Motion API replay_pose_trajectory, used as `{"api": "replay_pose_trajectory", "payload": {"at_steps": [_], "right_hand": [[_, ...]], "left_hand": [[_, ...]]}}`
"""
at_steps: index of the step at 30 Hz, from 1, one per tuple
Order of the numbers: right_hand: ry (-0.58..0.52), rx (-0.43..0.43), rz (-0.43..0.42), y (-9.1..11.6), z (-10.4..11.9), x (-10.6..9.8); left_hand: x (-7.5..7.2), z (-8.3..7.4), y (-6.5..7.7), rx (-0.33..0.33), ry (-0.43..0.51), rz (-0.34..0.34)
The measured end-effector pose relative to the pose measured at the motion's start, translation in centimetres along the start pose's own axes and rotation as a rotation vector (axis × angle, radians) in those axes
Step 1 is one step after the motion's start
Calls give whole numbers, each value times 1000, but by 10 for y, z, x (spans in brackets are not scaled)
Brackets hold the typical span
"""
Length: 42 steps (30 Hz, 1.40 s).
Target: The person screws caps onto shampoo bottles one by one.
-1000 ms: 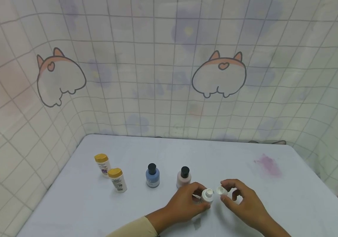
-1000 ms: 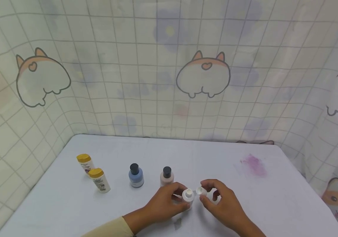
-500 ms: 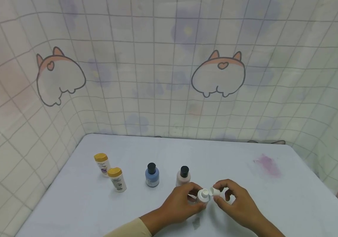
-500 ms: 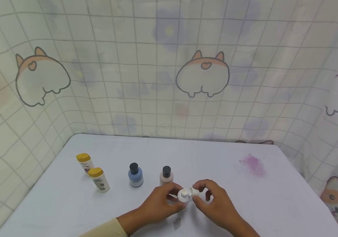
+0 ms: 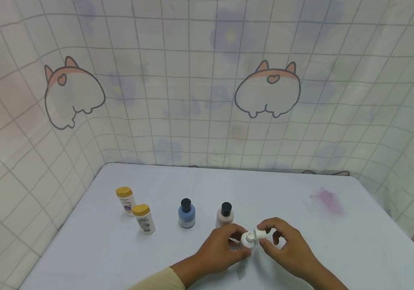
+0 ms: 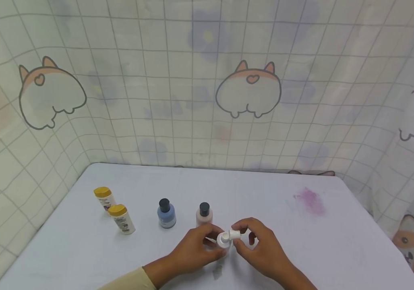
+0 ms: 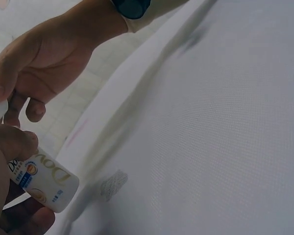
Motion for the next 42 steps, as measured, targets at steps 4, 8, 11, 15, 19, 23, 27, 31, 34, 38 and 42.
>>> {"api": "replay_pose_trajectory", "payload": {"at_steps": [4, 8, 11, 15, 19, 23, 27, 31, 34, 38, 42], "right_hand": [[19, -53, 3, -1, 4, 1], [14, -20, 7, -2, -9, 8], [17, -8, 16, -1, -21, 15], [20, -17, 48, -2, -31, 22], [-2, -14, 78, -2, -34, 25], [-10, -57, 77, -3, -30, 26], [-8, -99, 71, -3, -26, 27], [-6, -111, 69, -3, -25, 27], [-4, -109, 71, -3, -25, 27], [-1, -110, 83, -3, -24, 27], [12, -101, 74, -3, -25, 28]], "left_hand": [[0, -1, -1, 13, -22, -6], [1, -1, -1, 20, -35, -14], [1, -1, -1, 20, -35, -17], [1, -2, 0, 23, -26, -12], [2, -2, 2, 22, 7, -1], [2, -1, 4, 15, 8, -1], [2, 1, 6, -7, -5, -4], [2, 1, 7, -18, 1, -5], [3, 1, 8, -11, 9, -4], [3, 2, 8, -13, 15, -1], [3, 3, 8, -16, 15, -2]]}}
Point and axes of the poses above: each hand's wrist, its own y-axis away from the middle knuckle, its own x-axis out of the palm, z = x × y, the point moved 10 cm from there along -y, towards the middle knuckle, and after that the axes turned 13 degrees about z, right-handed, at the moved point
